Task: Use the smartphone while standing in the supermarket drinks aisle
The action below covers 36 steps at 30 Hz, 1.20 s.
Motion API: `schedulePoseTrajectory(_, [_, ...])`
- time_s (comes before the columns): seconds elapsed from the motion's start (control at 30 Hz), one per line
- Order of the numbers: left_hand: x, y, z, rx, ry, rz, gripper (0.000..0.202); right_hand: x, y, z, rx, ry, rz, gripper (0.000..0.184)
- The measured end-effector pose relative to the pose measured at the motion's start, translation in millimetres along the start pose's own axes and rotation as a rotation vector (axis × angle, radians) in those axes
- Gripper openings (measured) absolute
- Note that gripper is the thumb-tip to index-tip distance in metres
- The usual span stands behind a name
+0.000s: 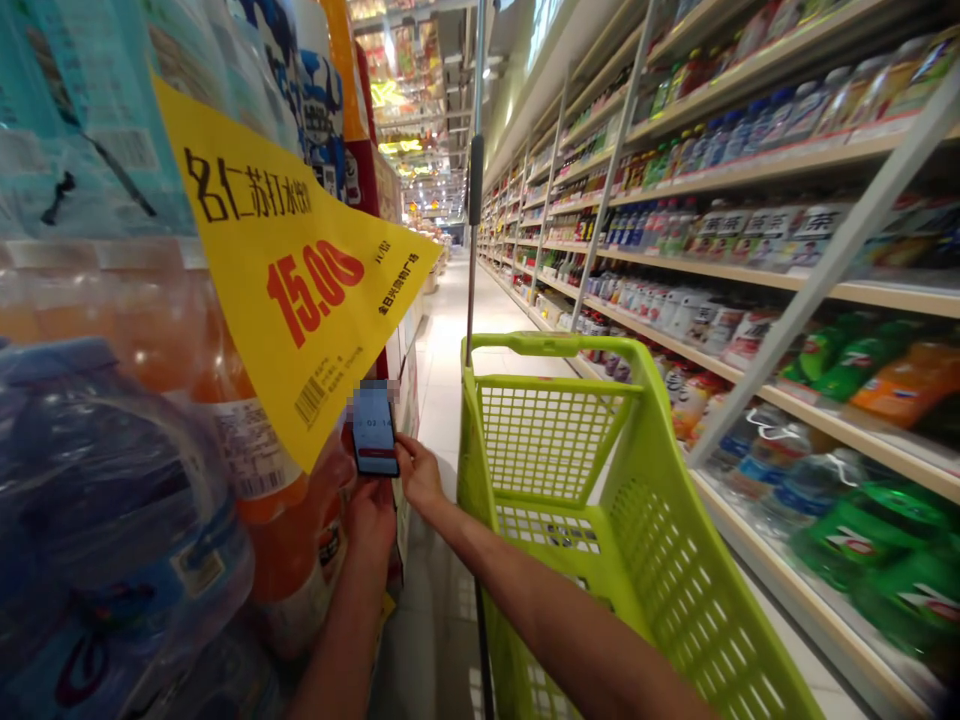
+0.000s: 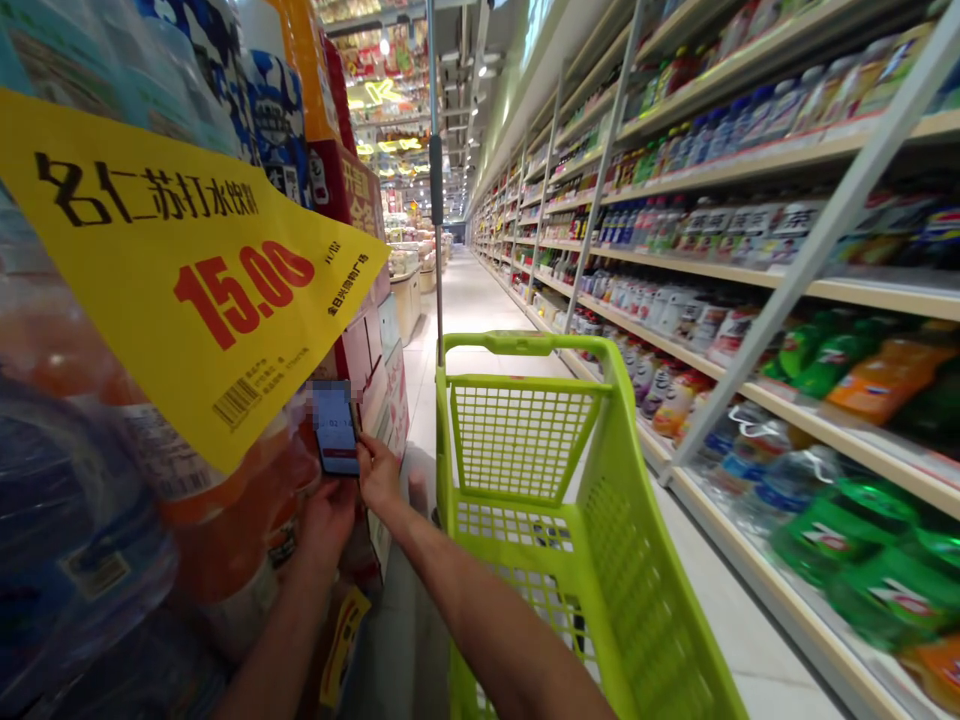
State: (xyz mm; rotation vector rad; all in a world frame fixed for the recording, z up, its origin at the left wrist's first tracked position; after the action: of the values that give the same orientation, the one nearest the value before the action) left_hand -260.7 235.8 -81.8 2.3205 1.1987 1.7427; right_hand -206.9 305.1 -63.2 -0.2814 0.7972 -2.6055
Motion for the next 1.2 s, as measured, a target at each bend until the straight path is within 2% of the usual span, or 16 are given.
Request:
schedulePoseTrajectory(0.33, [1.6, 1, -1, 0.011, 0.003, -0.022, 0.014, 13, -21, -29, 0.045, 0.093, 0.026, 0.021])
schedulePoseTrajectory(0.53, [-4.0, 7, -1, -0.011, -0.056, -0.018, 0.01, 15, -25, -37, 0.107, 0.152, 0.122, 0.022])
schedulePoseTrajectory(0.63, [-6.7, 10, -2, -0.025, -0.087, -0.024, 0.022, 10, -25, -34, 0.139, 0.197, 0.162, 0.023])
schedulePoseTrajectory(0.7, [-8.0, 11, -2, -0.028, -0.11, -0.018, 0.029, 8, -25, -30, 0.146, 0.223, 0.176, 0.024])
schedulePoseTrajectory(0.83, [-8.6, 14, -3, -0.015, -0.158, -0.006, 0.029, 8, -28, -15, 0.131, 0.258, 0.194, 0.024])
schedulePoseTrajectory(0.97, [-7.4, 15, -2, 0.015, -0.231, 0.01, 0.017, 1, -23, 7, 0.106, 0.274, 0.223, 0.029])
schedulePoseTrajectory(1.07, [-10.0, 20, 0, 0.05, -0.313, -0.002, 0.01, -13, -8, 24, 0.083, 0.276, 0.257, 0.032])
schedulePoseTrajectory(1.2, [-18.5, 42, 12, 0.085, -0.503, 0.009, 0.018, -44, 15, 49, 0.07, 0.294, 0.317, 0.032])
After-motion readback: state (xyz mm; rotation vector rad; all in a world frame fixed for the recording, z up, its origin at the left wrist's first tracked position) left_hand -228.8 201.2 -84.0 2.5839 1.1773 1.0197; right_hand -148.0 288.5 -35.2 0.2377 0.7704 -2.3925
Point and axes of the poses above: each hand's wrist, its own y-axis away from the middle knuckle, its own x-axis out of the palm, z = x × y, the point moved 3 cm from there along -y, towards the middle knuckle, and after that the axes turned 14 degrees about -x, right-handed, at the moved point
